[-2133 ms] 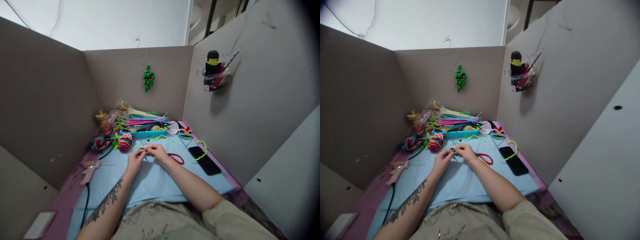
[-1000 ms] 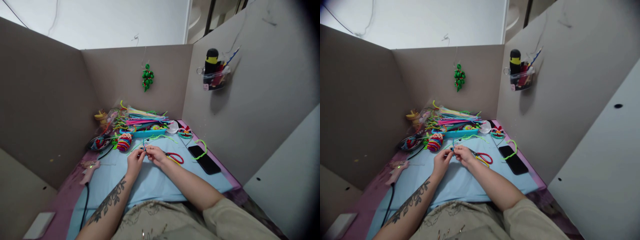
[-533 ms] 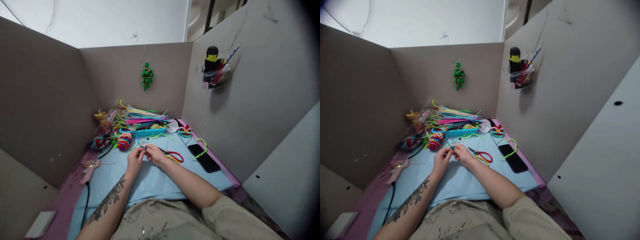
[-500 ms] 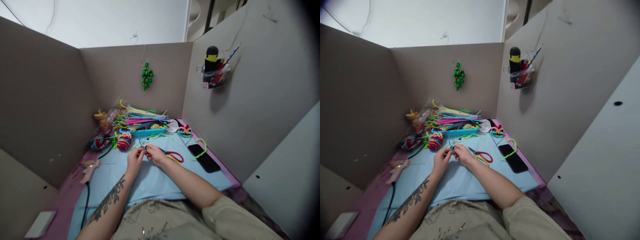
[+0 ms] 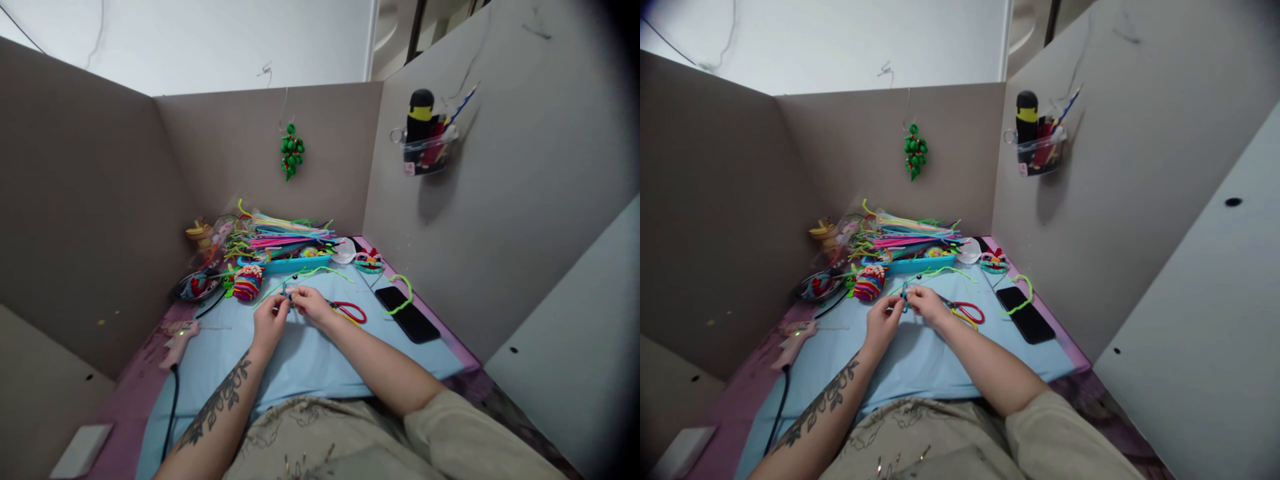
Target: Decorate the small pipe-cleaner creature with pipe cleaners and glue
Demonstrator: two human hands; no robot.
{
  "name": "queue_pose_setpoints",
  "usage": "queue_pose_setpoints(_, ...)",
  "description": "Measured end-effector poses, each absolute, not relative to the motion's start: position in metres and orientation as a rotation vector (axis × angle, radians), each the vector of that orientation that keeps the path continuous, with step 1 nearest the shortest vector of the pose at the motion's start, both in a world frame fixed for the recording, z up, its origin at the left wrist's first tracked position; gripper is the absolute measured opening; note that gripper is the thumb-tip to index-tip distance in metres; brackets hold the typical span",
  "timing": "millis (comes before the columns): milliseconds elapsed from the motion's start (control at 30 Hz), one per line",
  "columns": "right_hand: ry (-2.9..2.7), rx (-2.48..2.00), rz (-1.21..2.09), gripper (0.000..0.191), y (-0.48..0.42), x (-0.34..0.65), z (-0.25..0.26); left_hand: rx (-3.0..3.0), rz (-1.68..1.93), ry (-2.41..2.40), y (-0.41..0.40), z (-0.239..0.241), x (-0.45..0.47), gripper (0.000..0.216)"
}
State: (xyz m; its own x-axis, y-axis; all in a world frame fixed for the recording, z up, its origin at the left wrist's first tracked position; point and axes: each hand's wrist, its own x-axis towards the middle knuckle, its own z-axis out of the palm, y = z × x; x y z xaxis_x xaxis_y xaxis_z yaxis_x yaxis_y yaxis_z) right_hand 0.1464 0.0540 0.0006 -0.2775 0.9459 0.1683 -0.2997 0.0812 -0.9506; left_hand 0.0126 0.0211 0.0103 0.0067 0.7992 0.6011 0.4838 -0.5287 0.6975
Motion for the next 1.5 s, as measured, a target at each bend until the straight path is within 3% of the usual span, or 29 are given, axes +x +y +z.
queue_pose_setpoints(200, -1.478, -0.733, 1.243, 0.023, 0.055, 0.155, 0.006, 1.953, 1.512, 1.356, 0.024, 0.01, 0.01, 0.018)
queue_pose_setpoints(733, -1.107, -0.783, 1.412, 0.013, 0.056, 0.149, 0.009, 1.965, 1.453, 1.285, 0.021, 0.015, 0.015, 0.022)
queue_pose_setpoints(1033, -0.997, -0.746, 1.531, 0.018, 0.056, 0.146, 0.002, 1.98, 1.451, 1.263, 0.024, 0.007, 0.016, 0.02)
queue_pose_setpoints(1233, -1.048, -0.785, 1.521, 0.021, 0.054, 0.147, 0.006, 2.23, 1.444, 1.371, 0.02, 0.007, 0.013, 0.037)
queue_pose_setpoints(1500, -1.108, -0.79, 1.544, 0.019, 0.053, 0.147, 0.002, 2.411, 1.464, 1.373, 0.025, 0.004, 0.007, 0.024)
